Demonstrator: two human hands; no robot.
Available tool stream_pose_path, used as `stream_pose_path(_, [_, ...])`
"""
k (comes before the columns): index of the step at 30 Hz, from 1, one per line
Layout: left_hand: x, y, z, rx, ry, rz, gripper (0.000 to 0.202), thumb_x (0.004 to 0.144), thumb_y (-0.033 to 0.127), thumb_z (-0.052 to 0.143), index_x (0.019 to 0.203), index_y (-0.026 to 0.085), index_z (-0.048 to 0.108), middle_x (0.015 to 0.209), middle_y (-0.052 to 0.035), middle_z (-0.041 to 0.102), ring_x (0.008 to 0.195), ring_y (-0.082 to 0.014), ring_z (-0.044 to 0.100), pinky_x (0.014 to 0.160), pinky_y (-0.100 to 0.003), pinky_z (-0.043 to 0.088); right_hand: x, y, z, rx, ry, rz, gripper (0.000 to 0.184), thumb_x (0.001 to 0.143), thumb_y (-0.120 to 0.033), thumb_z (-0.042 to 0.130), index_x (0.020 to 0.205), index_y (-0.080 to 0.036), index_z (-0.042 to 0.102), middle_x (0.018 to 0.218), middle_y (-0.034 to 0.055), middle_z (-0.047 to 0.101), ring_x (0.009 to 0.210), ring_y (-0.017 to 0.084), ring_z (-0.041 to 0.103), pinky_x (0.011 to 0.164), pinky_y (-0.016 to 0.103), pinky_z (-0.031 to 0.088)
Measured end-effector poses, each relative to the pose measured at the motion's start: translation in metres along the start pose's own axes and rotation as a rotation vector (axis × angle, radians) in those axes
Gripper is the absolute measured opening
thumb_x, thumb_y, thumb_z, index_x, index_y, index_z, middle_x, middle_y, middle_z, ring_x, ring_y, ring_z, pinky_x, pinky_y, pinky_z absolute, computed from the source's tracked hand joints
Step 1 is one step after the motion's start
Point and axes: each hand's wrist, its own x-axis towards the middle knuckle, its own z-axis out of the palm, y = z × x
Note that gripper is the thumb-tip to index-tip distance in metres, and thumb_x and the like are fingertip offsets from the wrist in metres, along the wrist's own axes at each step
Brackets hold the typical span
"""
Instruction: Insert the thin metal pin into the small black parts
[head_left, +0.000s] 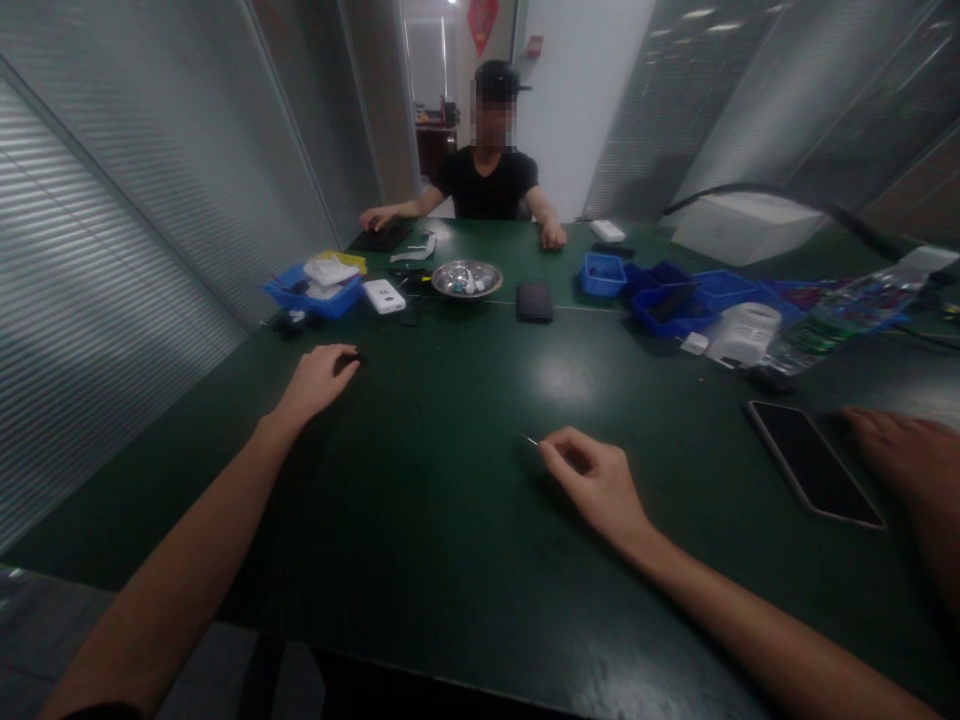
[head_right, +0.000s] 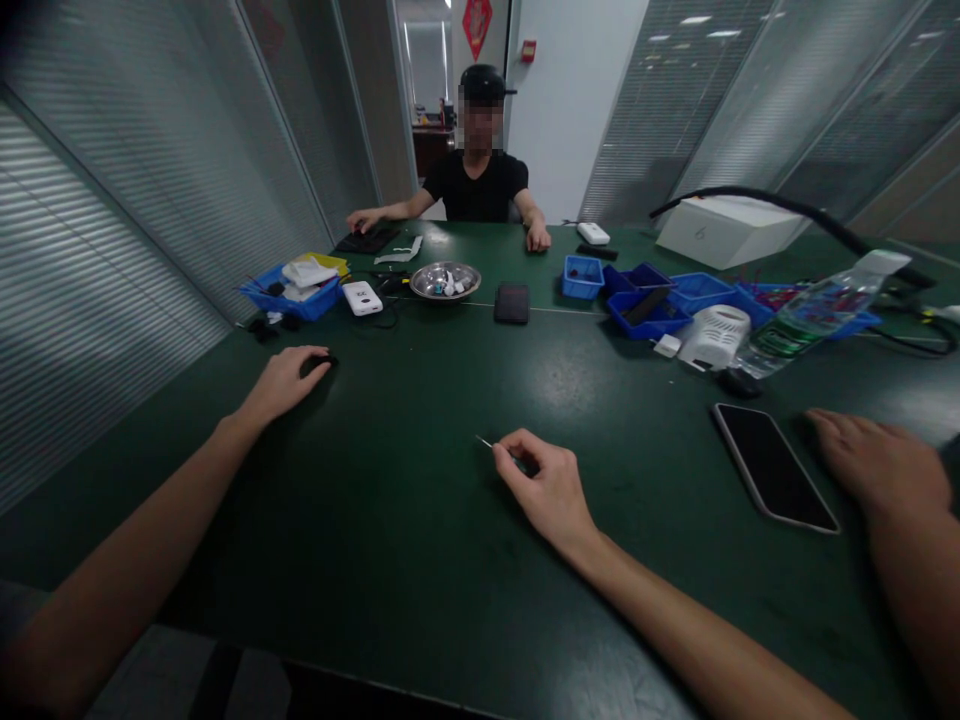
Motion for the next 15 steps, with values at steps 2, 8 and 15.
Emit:
stream_pose_path(2, [0.0,-0.005,-0.003,0.028,0.005,-0.028,0.042,0.098,0.042,0.049,0.127,0.017,0.066,0.132,-0.0133,0.066,0.123,-0.0324,0.057,0.105,-0.047,0.041,0.0,0.001,0.0,-0.003,-0.008,0.001,0.028,0.098,-0.04,0.059,0.088,-0.019,0.074,0.08,0.0025,0.073,0.068,0.018,0.067,0.062,0.028,0.05])
stream_pose_path(8, [-0.002,-0.017,-0.004,0.043,0.039,-0.016,0.044,0.097,0.028,0.042,0.133,0.017,0.064,0.125,-0.0132,0.067,0.115,-0.0312,0.058,0.101,-0.044,0.042,-0.001,0.0,-0.001,0.0,-0.01,-0.007,0.028,0.097,-0.04,0.059,0.087,-0.019,0.074,0.078,0.0024,0.074,0.066,0.018,0.067,0.061,0.028,0.05])
stream_pose_path(15, [-0.002,-0.048,-0.002,0.032,0.05,-0.058,0.044,0.097,0.043,0.046,0.123,0.017,0.07,0.123,-0.0154,0.063,0.114,-0.0323,0.056,0.102,-0.045,0.043,0.0,0.0,-0.001,-0.003,-0.012,-0.009,0.028,0.097,-0.04,0.058,0.086,-0.019,0.074,0.078,0.0025,0.073,0.066,0.018,0.067,0.061,0.028,0.05])
